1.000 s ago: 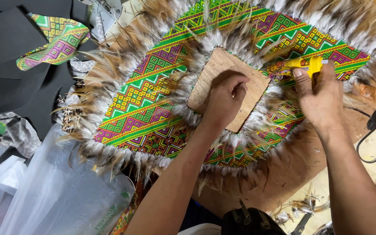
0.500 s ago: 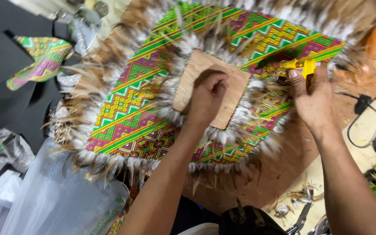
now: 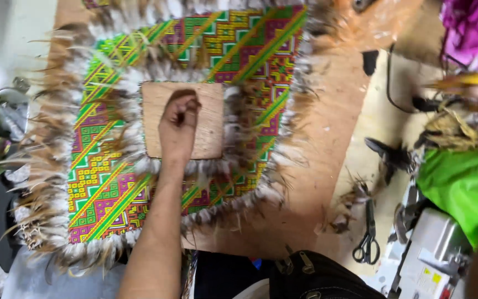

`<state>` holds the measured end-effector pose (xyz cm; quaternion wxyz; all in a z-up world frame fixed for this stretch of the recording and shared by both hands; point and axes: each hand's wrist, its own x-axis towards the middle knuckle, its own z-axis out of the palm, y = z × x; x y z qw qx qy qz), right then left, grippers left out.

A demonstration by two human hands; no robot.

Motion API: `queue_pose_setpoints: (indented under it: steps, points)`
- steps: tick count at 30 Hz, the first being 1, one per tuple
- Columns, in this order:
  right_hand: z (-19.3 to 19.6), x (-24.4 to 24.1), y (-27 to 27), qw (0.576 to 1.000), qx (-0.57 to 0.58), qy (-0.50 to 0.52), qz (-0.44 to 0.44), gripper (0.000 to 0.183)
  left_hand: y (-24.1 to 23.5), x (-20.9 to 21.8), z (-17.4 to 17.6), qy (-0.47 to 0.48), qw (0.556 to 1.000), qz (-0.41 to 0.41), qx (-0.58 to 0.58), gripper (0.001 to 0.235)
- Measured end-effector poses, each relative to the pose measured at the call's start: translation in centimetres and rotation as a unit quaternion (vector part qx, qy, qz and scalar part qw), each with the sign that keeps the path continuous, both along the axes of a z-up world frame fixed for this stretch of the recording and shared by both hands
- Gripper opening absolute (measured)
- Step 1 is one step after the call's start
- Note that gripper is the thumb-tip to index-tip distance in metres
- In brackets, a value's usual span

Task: Attaching feathers to the border of a patterned fabric piece using a hot glue gun and trimming with scissors.

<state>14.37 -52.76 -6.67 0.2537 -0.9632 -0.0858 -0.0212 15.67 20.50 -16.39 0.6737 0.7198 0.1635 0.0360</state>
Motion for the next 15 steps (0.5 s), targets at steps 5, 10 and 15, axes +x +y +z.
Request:
queue_pose_setpoints:
  steps: [5, 10, 15]
  points:
    - [-1.1, 3.8, 21.1, 0.913, 0.144, 0.241, -0.296, 0.03, -1.9, -1.9, 3.2, 0.0, 0.997, -0.011, 0.072, 0.022]
    - [-5.0, 2.3, 16.5, 0.982, -0.018, 0.09, -0.163, 0.05, -9.3, -7.9, 11.2, -0.049, 0.993, -0.024, 0.1, 0.015]
    - [5.7, -8.8, 18.2, 0.982, 0.094, 0.138, -0.093, 0.022, -17.7, -16.8, 10.5, 0.004, 0.982, -0.179, 0.053, 0.013]
